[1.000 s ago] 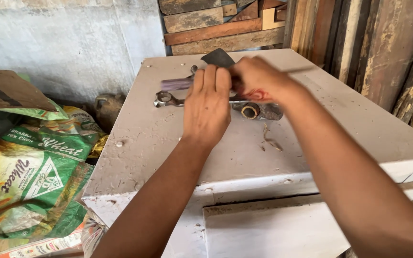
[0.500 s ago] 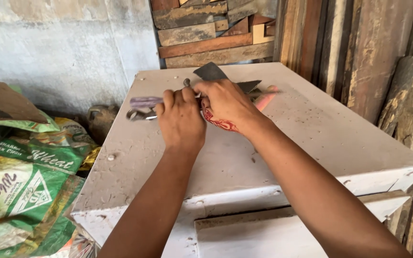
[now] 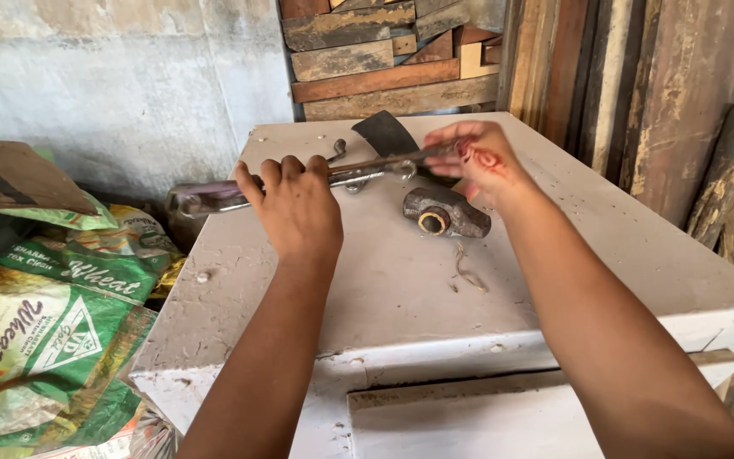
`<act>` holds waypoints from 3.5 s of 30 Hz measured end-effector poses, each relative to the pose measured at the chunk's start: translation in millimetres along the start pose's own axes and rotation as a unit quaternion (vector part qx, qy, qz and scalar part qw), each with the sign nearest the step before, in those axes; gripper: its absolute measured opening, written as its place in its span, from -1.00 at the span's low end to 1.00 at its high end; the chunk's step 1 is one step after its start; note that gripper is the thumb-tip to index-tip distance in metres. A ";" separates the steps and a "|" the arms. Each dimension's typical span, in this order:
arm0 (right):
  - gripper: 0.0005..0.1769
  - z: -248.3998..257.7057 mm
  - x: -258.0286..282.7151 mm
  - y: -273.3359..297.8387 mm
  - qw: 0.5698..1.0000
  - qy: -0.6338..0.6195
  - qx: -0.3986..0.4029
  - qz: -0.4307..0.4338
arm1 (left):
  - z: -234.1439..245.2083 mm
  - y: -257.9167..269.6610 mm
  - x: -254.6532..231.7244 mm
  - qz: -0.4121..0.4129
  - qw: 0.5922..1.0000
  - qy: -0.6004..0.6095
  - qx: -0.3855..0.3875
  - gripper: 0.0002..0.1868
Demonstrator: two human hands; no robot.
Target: Repairing various tools and items in a workshop environment.
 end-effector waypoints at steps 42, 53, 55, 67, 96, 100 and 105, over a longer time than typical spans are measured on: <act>-0.71 -98.7 9.9 61.1 0.732 0.655 -0.008 0.190 | -202.8 -49.9 51.9 0.104 0.984 -0.057 0.134 -0.30; -0.76 -101.5 9.4 61.4 0.710 0.670 -0.025 0.217 | -107.6 -51.9 22.4 0.092 0.960 -0.038 0.263 -0.73; -0.77 -100.4 10.4 62.5 0.713 0.666 -0.030 0.216 | -96.2 -46.6 17.2 0.091 0.952 -0.040 0.291 -0.74; -0.66 -115.8 39.5 87.5 0.761 0.583 -0.006 0.283 | -23.2 -14.8 -21.2 -0.117 0.988 -0.025 0.094 -0.32; -0.48 -34.8 126.8 255.1 0.769 0.564 -0.087 0.288 | 108.8 81.1 -59.4 -0.284 0.920 0.244 -0.117 -0.50; -0.47 0.0 135.0 281.4 0.732 0.609 -0.081 0.294 | 144.9 98.3 -90.7 -0.294 0.902 0.288 -0.129 -0.38; -0.64 64.9 143.6 335.4 0.697 0.661 -0.080 0.267 | 169.5 144.0 -152.7 -0.320 0.882 0.331 -0.103 -0.49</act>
Point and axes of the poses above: each hand's wrist, its own y-axis away from the middle knuckle, its own z-axis out of the back of the hand, x = y × z, the point moved 7 cm from there along -y, towards the middle knuckle, and after that the axes turned 6 degrees about -x, right-handed, at the moved point
